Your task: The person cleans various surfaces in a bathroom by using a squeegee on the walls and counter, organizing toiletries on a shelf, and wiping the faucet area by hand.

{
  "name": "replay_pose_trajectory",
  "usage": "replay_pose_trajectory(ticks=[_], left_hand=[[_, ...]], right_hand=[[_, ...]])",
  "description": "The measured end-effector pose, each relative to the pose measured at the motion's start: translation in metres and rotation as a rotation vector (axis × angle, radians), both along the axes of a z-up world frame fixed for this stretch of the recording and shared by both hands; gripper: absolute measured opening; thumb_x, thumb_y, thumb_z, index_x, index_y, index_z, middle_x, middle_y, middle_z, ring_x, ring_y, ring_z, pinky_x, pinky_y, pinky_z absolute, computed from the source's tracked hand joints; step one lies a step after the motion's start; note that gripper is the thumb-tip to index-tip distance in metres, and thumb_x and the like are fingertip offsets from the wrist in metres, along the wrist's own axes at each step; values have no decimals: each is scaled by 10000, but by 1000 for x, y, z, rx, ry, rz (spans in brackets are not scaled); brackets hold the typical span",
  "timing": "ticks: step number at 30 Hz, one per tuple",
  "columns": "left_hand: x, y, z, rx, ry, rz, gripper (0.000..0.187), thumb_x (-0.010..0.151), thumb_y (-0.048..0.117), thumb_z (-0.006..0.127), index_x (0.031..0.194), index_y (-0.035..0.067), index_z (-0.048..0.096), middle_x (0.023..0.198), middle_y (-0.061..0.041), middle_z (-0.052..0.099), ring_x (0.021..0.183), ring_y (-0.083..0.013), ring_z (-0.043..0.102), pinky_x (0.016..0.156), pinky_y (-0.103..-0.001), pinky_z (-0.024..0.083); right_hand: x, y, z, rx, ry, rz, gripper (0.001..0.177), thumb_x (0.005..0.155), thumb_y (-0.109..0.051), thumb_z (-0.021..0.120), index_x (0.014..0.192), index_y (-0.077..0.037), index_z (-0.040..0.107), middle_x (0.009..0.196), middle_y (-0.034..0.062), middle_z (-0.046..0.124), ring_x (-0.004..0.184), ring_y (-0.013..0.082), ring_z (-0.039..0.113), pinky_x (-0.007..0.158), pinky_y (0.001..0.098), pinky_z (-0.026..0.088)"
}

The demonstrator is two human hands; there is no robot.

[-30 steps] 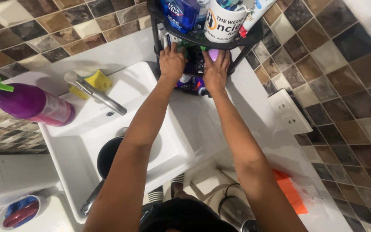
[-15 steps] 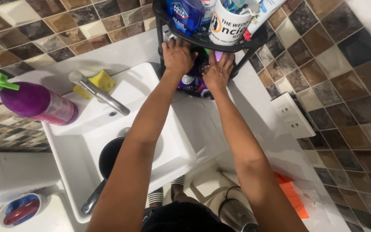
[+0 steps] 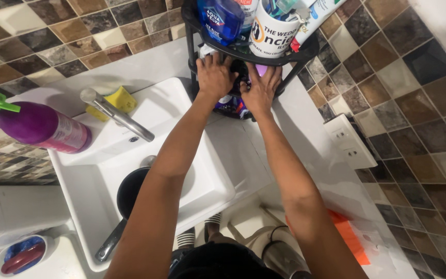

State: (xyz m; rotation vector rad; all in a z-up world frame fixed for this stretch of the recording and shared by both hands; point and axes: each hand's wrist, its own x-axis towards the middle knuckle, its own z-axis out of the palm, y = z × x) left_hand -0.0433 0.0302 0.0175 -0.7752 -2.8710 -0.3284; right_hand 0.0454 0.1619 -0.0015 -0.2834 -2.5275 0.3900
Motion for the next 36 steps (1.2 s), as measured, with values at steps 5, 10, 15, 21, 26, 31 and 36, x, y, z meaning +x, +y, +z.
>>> replay_pose_trajectory(ticks=[5,10,15,21,26,31,36], left_hand=[[4,1,-5,20,66,-8,664,879,532,689,1457,240,541,1326,-148,566,1244,-339,502,1012,-533,309],[8,1,-5,40,68,-18,709,869,520,695,1499,250,513,1323,-159,568,1224,-347,501,998,-530,312],[14,-6,-7,180,204,-79,481,886,418,724,1265,129,659,1134,-143,652,1087,-331,586,980,-509,355],[15,-18,-8,380,342,-96,265,909,250,711,1097,71,657,1000,-117,662,920,-301,621,868,-484,384],[17,-25,-9,425,394,-66,217,883,182,685,1077,92,651,954,-92,648,909,-278,627,849,-468,385],[29,-37,-10,452,421,-53,216,885,168,671,1085,90,641,966,-92,633,893,-283,600,847,-466,385],[65,-53,-13,497,381,-52,209,905,173,676,1104,113,647,954,-84,597,931,-289,579,859,-471,382]], right_hand=[[2,4,-4,9,39,17,754,782,-235,867,1469,-199,558,1528,291,233,1467,532,136,1201,667,170],[4,7,-12,-30,55,27,804,789,-194,851,1512,-150,504,1543,294,242,1487,530,153,1232,623,204],[0,12,-19,-69,62,44,911,756,-234,876,1538,-146,417,1515,312,255,1447,538,189,1218,616,221],[0,16,-27,-95,36,66,939,748,-252,891,1543,-152,403,1518,326,265,1431,548,224,1194,606,255],[-2,19,-30,-62,102,98,941,764,-276,905,1547,-142,401,1522,316,267,1431,532,243,1188,606,272],[10,15,-19,-74,131,180,866,830,-234,876,1558,-127,421,1554,290,264,1467,518,230,1220,596,264],[42,-15,-19,-92,134,264,781,872,-165,825,1552,-114,445,1599,253,276,1497,499,230,1254,587,238]])
